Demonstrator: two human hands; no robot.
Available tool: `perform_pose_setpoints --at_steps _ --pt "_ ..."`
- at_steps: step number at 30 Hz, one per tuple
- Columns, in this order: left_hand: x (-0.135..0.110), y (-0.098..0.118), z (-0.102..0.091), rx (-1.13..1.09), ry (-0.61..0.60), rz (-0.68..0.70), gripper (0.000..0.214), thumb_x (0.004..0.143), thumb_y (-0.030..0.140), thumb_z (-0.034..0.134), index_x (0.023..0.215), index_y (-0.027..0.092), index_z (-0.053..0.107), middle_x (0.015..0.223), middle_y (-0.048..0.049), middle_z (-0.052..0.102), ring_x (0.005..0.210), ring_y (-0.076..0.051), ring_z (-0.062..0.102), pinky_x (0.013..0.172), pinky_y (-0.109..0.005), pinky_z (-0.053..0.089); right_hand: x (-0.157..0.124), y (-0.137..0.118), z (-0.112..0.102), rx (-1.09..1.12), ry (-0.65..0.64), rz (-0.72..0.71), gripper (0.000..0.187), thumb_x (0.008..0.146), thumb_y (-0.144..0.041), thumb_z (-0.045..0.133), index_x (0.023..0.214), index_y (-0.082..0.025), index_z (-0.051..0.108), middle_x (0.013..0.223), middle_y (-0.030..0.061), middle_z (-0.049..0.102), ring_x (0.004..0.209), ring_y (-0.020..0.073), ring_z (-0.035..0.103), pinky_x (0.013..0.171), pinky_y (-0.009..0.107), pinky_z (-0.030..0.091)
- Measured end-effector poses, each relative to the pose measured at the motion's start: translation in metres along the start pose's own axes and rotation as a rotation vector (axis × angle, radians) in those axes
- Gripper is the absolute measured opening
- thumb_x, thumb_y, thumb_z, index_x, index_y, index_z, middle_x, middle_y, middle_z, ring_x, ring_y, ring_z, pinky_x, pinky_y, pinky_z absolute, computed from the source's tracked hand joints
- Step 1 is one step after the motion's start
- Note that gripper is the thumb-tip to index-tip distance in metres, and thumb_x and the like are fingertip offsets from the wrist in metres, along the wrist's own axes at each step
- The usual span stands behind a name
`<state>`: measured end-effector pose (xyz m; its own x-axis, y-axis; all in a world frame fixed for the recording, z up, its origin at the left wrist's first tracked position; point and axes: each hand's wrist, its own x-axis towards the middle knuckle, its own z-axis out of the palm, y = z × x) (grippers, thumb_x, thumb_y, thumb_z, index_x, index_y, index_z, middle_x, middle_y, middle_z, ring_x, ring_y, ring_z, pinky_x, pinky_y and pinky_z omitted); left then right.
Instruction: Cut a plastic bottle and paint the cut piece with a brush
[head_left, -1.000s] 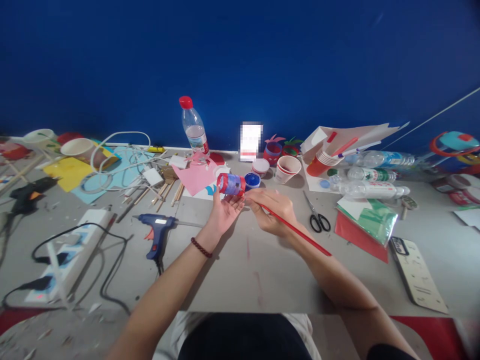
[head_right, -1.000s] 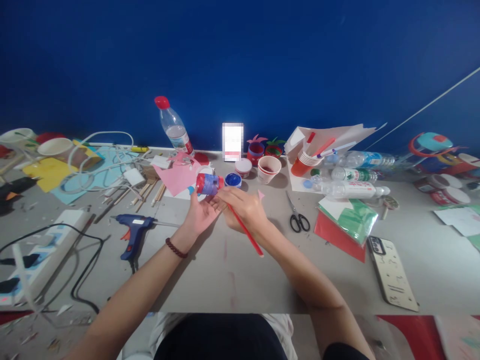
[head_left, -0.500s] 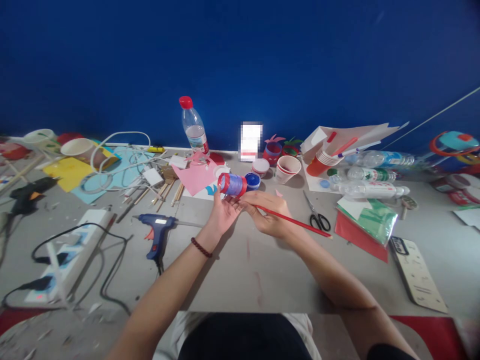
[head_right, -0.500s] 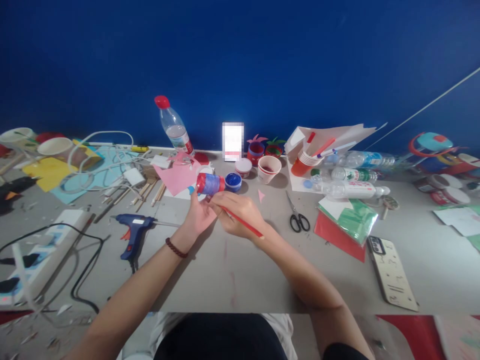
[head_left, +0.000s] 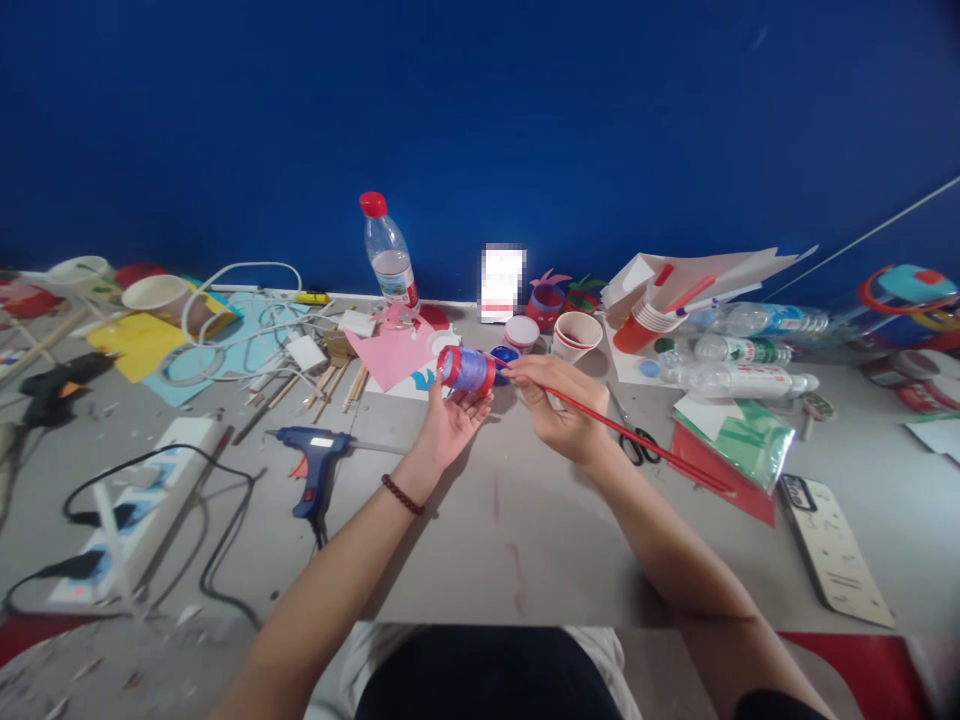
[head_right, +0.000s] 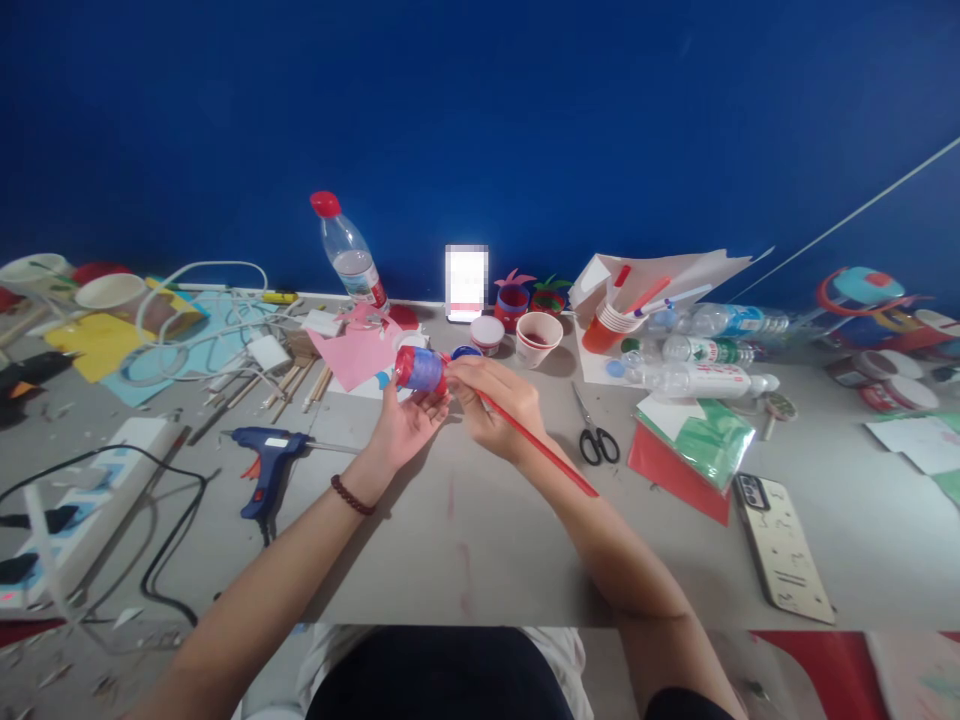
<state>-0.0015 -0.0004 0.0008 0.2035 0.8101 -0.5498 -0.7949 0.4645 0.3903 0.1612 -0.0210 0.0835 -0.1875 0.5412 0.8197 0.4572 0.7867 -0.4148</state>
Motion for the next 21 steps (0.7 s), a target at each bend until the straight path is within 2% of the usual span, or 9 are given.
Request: perform_pose_setpoints --at_steps 7,11,15,21 --pt "0.002 -0.001 -0.002 -0.035 -0.048 0.014 0.049 0.094 0.059 0.05 0.089 0.014 0.068 0.081 -0.0107 0.073 0.075 -0.019 0.071 0.072 -0.03 0.056 -0.016 -0.004 0.01 0.054 -0.109 0.041 0.016 0.092 -0.013 0.057 0.096 -0.022 0.07 0.091 0.0062 0.077 0.086 0.0179 0.074 0.074 0.03 0.061" --pt "-0.001 0.0 0.001 -0.011 -0.099 0.017 0.049 0.092 0.062 0.052 0.095 0.016 0.069 0.08 -0.0084 0.072 0.078 -0.021 0.07 0.076 -0.032 0.055 -0.017 -0.011 0.014 0.149 -0.224 0.077 0.017 0.094 -0.015 0.054 0.09 -0.021 0.069 0.084 0.005 0.076 0.078 0.0162 0.072 0.069 0.028 0.06" --pt "-0.002 0.0 0.001 -0.023 -0.075 0.024 0.046 0.091 0.061 0.055 0.093 0.017 0.068 0.08 -0.0079 0.071 0.076 -0.019 0.069 0.077 -0.031 0.055 -0.011 -0.01 0.013 0.132 -0.173 0.064 0.018 0.094 -0.016 0.054 0.089 -0.022 0.069 0.082 0.0043 0.076 0.076 0.0166 0.072 0.068 0.029 0.06" --pt "0.0 -0.001 0.0 -0.023 -0.011 0.009 0.047 0.091 0.061 0.054 0.082 0.017 0.066 0.075 -0.0102 0.07 0.072 -0.02 0.07 0.068 -0.03 0.056 -0.004 -0.003 0.008 0.044 -0.052 0.001 0.017 0.092 -0.01 0.057 0.093 -0.023 0.069 0.083 0.0042 0.076 0.079 0.0176 0.073 0.072 0.03 0.061"
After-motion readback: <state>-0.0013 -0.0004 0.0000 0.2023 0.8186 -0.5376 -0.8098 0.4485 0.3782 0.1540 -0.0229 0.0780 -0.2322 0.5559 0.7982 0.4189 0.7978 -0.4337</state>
